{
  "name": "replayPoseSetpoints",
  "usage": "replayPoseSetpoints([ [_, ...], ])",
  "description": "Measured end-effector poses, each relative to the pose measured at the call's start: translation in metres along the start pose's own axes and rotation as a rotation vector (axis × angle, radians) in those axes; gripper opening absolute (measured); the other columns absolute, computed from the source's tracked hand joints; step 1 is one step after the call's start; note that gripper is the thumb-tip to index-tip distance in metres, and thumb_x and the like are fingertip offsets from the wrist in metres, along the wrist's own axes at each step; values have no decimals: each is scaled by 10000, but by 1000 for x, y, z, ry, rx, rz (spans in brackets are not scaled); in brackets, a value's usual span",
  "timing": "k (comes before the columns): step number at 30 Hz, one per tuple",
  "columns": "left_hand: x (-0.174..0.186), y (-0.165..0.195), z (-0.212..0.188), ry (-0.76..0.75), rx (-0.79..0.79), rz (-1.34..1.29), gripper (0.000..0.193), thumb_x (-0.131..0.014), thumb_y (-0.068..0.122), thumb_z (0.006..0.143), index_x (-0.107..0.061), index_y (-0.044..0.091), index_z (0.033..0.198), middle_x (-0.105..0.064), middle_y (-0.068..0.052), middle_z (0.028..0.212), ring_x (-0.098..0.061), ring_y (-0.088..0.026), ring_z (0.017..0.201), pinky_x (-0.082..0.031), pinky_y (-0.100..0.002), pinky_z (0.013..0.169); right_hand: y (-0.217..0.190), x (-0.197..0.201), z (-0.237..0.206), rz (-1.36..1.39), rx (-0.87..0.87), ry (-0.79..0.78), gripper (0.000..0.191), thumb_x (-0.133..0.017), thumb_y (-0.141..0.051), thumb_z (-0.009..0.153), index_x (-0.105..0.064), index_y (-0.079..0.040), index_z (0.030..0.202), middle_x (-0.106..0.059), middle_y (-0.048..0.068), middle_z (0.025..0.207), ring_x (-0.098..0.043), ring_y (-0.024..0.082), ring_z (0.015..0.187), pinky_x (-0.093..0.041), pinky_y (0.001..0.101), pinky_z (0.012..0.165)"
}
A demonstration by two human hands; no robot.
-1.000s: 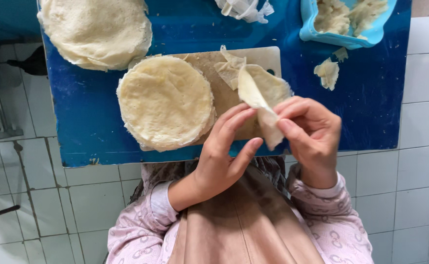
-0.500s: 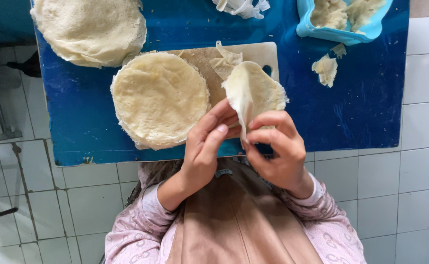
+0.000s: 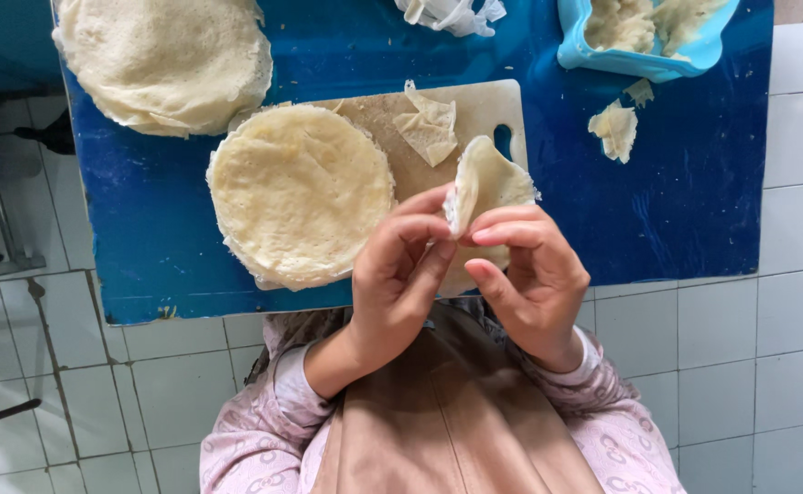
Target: The person sits at a blue table and peels thin, round pastry sheets one at a time from a stack, tearing away ragged edge pieces and placing the good sheets onto a growing pile. They then use a knife to cut a thick round block of dough on a cutting board, slicing it into wedges and handling the cut pieces.
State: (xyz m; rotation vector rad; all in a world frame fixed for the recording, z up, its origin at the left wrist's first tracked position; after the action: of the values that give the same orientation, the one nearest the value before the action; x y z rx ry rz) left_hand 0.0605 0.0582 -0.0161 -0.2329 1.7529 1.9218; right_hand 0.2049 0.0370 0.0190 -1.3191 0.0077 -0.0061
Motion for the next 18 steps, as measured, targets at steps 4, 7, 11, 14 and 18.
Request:
replayPoseSetpoints([
  [4,-9,31,1,-22,-211,554,236,-717,-55,975,-669,63,1173,-643,-136,1291,-685,-201,1147,-559,-252,971,19,6,-4,58,-160,78,269,-741,-19,963,-583,36,1173,-612,84,1176,-637,95,1003,-538,211,850],
  [7,-13,32,3,-94,-167,472,240,-711,-65,944,-667,26,1162,-647,-146,1319,-697,-241,1185,-572,-281,1008,26,13,-7,77,-222,121,223,-741,17,958,-599,41,1128,-628,76,1084,-664,93,939,-548,210,831],
  [11,-7,18,4,-51,-6,146,221,-674,-31,996,-602,-8,1203,-622,-146,1343,-654,-219,1227,-548,-297,1067,25,11,-8,82,-194,103,149,-727,44,974,-633,46,1090,-626,88,1089,-646,97,969,-535,213,842],
  [14,-6,14,3,-40,-3,118,177,-654,-7,1038,-588,-36,1199,-567,-142,1348,-644,-216,1243,-565,-303,1069,11,6,-5,-14,-65,51,126,-729,40,973,-640,41,1063,-635,97,1112,-627,102,969,-522,206,818],
  [18,-8,17,1,-80,-54,185,168,-663,-9,1038,-587,-53,1181,-547,-130,1309,-625,-237,1326,-555,-306,1095,-7,1,-2,-215,46,-46,98,-646,22,995,-674,44,1086,-654,120,1146,-640,137,1012,-529,233,867],
])
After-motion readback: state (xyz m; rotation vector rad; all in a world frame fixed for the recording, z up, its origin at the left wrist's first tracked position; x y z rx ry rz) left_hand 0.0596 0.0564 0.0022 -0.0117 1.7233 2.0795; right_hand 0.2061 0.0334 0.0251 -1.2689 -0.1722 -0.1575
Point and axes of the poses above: each hand's wrist, its own z-axis towards the middle knuckle, its own x-axis out of the back of the hand, y = z × x, the point moved 8 cm from there along z, towards the middle knuckle
